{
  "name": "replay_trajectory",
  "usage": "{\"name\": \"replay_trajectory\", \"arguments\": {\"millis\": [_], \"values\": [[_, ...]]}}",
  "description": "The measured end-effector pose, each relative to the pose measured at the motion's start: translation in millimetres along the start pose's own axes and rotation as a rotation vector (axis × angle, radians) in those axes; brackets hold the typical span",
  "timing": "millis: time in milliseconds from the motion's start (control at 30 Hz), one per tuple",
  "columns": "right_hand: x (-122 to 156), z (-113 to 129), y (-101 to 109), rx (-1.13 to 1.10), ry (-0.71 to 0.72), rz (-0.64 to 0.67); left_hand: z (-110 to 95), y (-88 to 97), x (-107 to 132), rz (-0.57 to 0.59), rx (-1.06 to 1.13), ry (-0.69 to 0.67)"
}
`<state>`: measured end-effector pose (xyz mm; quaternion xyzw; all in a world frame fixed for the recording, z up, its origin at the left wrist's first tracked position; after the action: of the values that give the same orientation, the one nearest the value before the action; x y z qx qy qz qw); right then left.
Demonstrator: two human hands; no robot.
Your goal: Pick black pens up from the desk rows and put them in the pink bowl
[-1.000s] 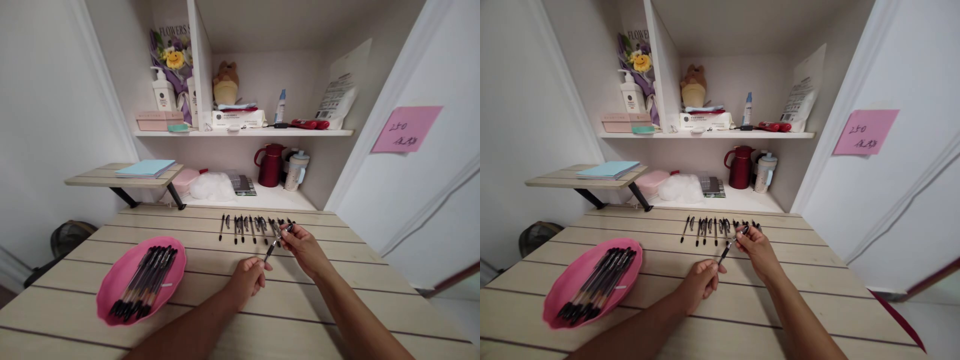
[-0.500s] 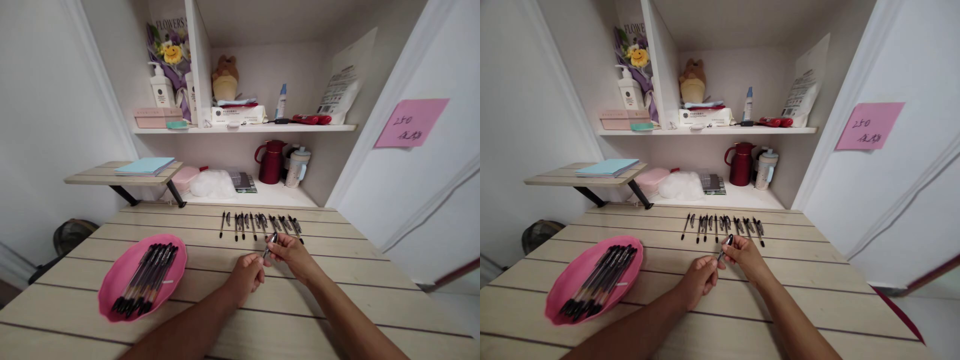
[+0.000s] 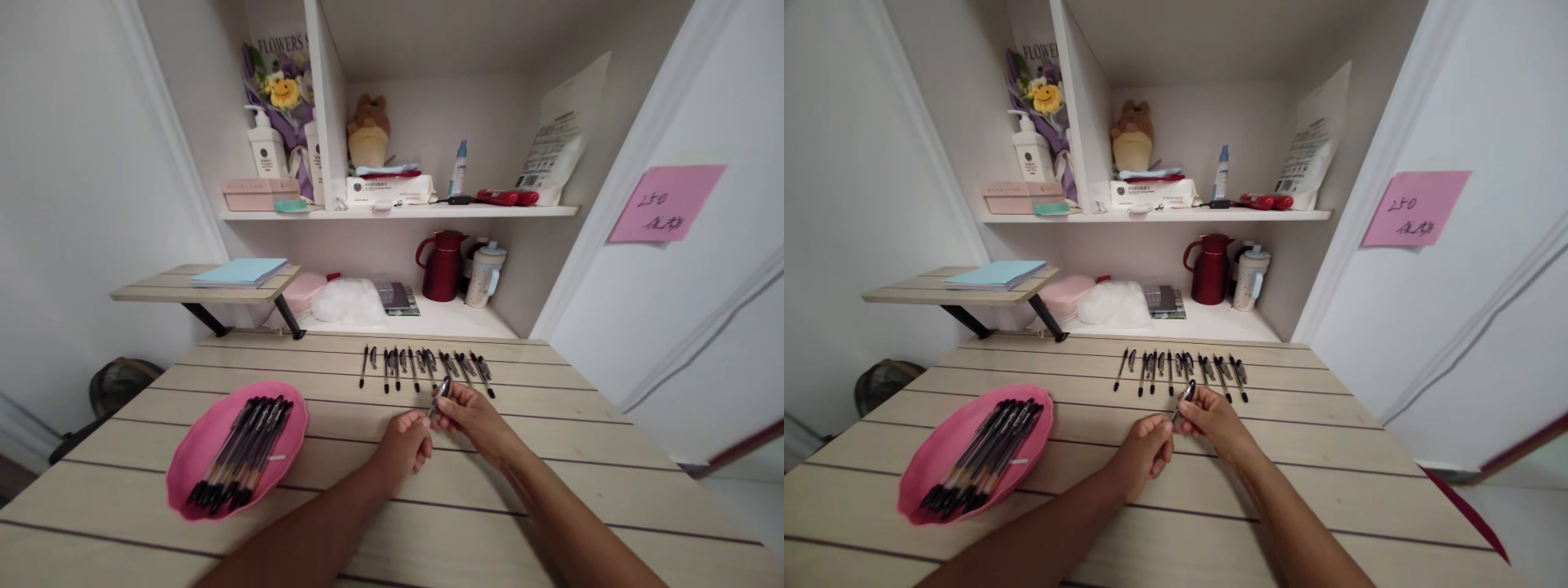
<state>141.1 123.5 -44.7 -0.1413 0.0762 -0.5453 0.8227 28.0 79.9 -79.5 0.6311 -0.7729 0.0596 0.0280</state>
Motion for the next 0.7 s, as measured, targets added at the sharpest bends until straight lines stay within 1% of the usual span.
{"name": "replay_trajectory", "arguments": {"millis": [100, 233, 333, 400, 500, 600, 667, 700], "values": [[2.0, -5.8, 0.3, -0.002, -0.032, 0.062, -11.3, 2.5, 1.9, -0.069, -0.007, -0.011], [-1.0, -26.7, 4.6, 0.053, -0.063, 0.066, -43.2, 11.0, 9.4, -0.155, 0.011, -0.079], [-4.4, -36.4, 4.9, 0.139, -0.028, 0.066, -70.1, 25.8, 19.2, -0.178, 0.009, -0.12], [-4.9, -39.0, 5.8, 0.178, -0.024, 0.06, -86.3, 41.7, 28.5, -0.193, -0.019, -0.152], [-3.2, -40.6, 9.5, 0.208, -0.036, 0.047, -106.1, 77.6, 48.6, -0.293, -0.107, -0.209], [-1.4, -43.6, 14.8, 0.258, -0.044, 0.037, -117.0, 127.7, 76.6, -0.469, -0.212, -0.213], [-1.6, -47.1, 17.5, 0.285, -0.057, 0.049, -119.2, 165.3, 98.8, -0.599, -0.378, -0.183], [-2.0, -49.2, 19.0, 0.294, -0.069, 0.047, -118.8, 183.6, 110.4, -0.663, -0.525, -0.149]]}}
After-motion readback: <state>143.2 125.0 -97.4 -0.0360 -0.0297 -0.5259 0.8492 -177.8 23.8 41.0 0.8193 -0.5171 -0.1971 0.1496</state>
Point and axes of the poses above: each hand's wrist, its own x-axis away from the middle knuckle, its own y-axis out of the back of the hand, z = x × y, the point moved 5 cm from there along -x, towards the middle knuckle, and after that the axes turned 11 degrees about -x, right-handed, at the moved point
